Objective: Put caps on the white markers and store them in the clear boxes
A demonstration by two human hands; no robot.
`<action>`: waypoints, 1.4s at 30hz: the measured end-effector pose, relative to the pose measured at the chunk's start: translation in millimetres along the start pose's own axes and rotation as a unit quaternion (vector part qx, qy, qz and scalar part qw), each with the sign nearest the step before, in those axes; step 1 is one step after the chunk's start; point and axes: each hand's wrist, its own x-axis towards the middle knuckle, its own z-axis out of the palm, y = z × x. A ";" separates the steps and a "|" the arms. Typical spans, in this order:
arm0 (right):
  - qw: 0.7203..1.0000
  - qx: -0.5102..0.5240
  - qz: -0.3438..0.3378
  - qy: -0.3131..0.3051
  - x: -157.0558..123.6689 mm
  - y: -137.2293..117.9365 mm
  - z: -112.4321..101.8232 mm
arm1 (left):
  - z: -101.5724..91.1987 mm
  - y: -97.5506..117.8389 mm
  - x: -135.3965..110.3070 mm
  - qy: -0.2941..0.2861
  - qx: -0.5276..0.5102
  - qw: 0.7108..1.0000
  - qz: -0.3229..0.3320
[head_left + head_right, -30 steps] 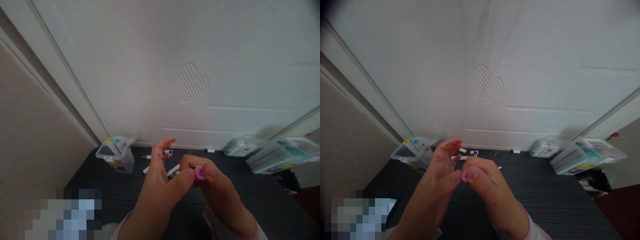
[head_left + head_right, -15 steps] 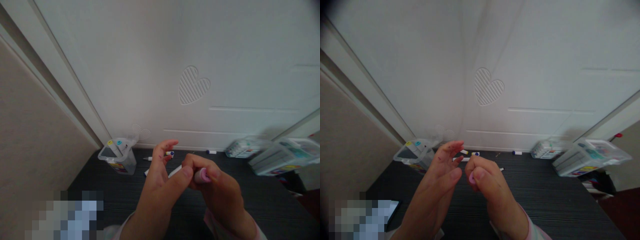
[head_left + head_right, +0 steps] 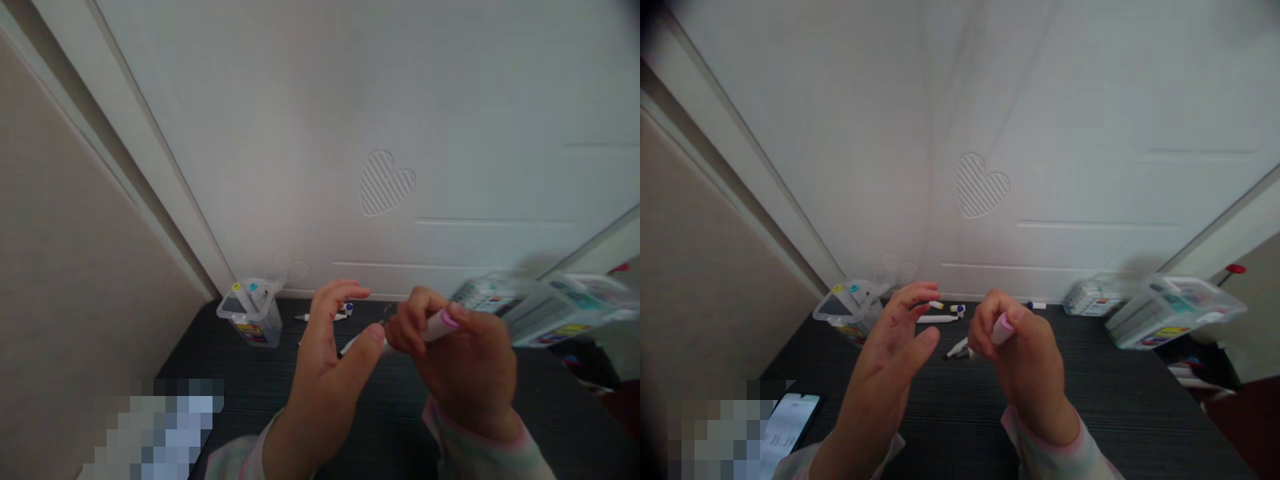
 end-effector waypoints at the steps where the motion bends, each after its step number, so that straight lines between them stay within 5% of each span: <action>1: 1.000 0.010 -0.009 0.002 -2.1 -3.6 -0.9 | -0.3 0.6 -1.4 0.003 -0.007 1.000 0.013; 5: 0.999 0.036 -0.013 0.014 -10.5 -8.1 -0.1 | -1.1 5.6 -8.2 0.007 -0.027 0.999 0.046; 10: 1.000 0.023 0.017 0.000 -11.3 21.0 -0.1 | -1.1 -1.7 -8.7 0.005 -0.006 0.999 0.052; 19: 0.999 -0.036 0.037 -0.002 -7.3 99.8 -24.9 | -4.7 -43.4 2.3 -0.031 0.099 0.989 -0.104; 26: 0.996 -0.084 0.031 -0.021 -8.4 111.9 -31.8 | -12.3 -41.6 17.7 -0.106 0.236 0.966 -0.022; 42: 0.990 -0.132 0.037 0.038 -20.3 120.0 -32.3 | 4.1 -49.9 4.1 -0.091 0.337 0.935 0.068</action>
